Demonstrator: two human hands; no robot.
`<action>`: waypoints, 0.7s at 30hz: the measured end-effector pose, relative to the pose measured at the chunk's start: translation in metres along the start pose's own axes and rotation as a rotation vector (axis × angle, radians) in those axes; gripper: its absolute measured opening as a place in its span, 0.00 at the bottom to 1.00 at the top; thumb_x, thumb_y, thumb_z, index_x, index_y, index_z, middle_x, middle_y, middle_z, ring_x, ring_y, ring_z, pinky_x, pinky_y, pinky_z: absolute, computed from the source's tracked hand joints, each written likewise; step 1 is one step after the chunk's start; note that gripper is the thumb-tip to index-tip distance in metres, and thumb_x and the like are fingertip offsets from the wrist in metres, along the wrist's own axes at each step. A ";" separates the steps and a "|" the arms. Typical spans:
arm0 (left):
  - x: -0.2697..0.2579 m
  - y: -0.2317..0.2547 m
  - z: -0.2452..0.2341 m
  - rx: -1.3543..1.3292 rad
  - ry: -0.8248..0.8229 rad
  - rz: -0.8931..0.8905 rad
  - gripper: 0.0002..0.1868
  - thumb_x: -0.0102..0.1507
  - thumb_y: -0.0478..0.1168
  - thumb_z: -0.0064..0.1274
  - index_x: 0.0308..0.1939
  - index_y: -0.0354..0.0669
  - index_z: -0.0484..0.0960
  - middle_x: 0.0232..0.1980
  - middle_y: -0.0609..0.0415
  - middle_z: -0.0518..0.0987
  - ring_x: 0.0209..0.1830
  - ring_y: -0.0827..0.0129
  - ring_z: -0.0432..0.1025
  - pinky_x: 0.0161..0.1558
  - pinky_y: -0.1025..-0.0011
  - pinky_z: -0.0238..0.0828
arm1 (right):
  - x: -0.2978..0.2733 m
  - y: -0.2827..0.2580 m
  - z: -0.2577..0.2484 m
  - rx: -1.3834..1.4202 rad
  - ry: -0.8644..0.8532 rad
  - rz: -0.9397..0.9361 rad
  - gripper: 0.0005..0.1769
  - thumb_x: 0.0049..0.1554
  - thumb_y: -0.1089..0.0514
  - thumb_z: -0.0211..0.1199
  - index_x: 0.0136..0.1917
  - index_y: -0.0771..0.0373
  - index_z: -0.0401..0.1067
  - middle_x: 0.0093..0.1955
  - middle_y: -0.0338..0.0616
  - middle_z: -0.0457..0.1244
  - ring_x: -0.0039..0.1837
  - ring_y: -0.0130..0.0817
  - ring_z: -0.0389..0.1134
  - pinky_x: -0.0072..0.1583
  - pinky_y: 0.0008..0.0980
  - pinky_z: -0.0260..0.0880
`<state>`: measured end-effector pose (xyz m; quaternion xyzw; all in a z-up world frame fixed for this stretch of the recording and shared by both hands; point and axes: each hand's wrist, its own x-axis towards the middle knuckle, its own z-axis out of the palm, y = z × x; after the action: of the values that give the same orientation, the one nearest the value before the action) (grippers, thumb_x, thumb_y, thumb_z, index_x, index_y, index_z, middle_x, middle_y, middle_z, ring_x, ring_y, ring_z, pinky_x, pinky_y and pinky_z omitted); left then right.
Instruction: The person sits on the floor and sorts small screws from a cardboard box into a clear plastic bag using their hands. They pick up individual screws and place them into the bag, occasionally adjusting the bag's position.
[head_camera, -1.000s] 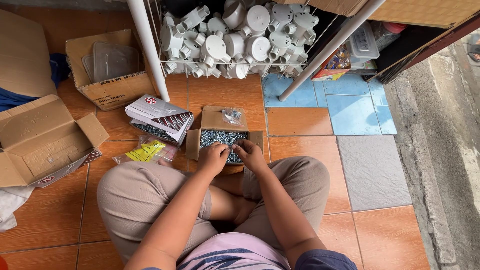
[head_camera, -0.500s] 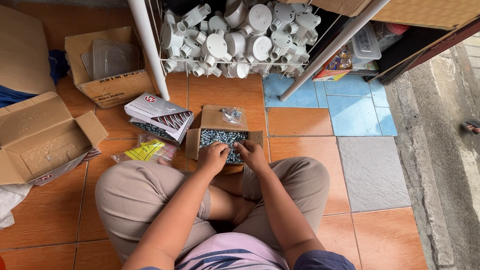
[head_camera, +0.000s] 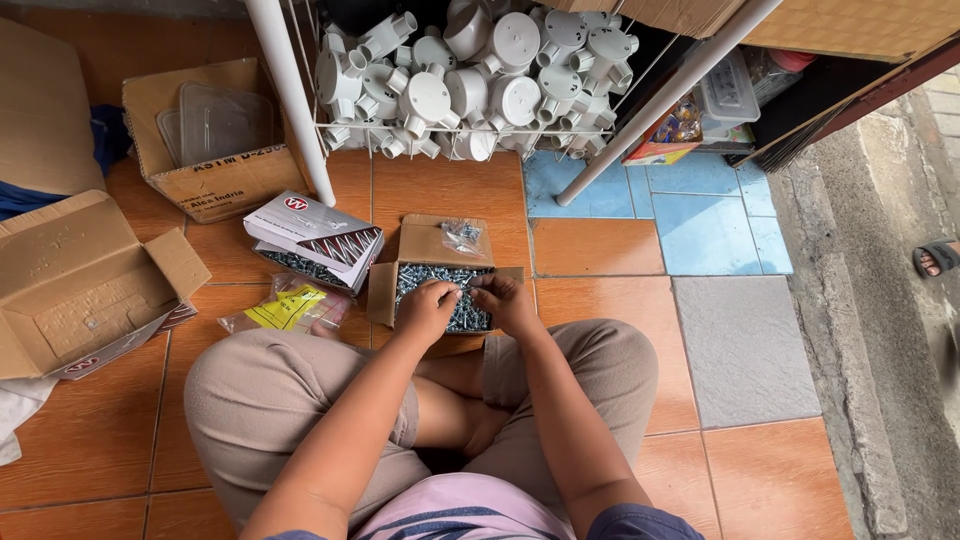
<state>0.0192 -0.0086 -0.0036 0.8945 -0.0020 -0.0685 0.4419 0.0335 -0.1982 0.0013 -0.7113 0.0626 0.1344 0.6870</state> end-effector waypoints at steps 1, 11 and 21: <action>0.002 0.008 -0.005 0.000 0.002 0.000 0.13 0.65 0.51 0.53 0.50 0.61 0.87 0.46 0.62 0.85 0.49 0.63 0.80 0.51 0.63 0.77 | 0.005 -0.006 -0.004 0.000 -0.001 -0.001 0.13 0.60 0.66 0.69 0.57 0.73 0.75 0.46 0.50 0.71 0.49 0.28 0.68 0.54 0.31 0.74; 0.072 0.029 -0.003 0.040 0.052 -0.193 0.27 0.68 0.49 0.51 0.70 0.49 0.68 0.58 0.43 0.75 0.61 0.47 0.75 0.57 0.52 0.76 | 0.023 -0.032 0.000 -0.468 0.318 -0.098 0.11 0.60 0.54 0.70 0.56 0.56 0.81 0.45 0.42 0.74 0.47 0.32 0.74 0.51 0.35 0.73; 0.104 -0.001 0.043 -0.037 0.190 -0.146 0.11 0.65 0.46 0.54 0.49 0.51 0.85 0.43 0.50 0.82 0.48 0.54 0.80 0.50 0.59 0.79 | 0.023 -0.037 0.010 -0.564 0.389 -0.228 0.09 0.59 0.54 0.69 0.54 0.52 0.81 0.47 0.40 0.73 0.48 0.37 0.73 0.53 0.37 0.71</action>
<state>0.1164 -0.0485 -0.0423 0.8863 0.1062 -0.0152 0.4504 0.0642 -0.1840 0.0300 -0.8875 0.0728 -0.0688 0.4498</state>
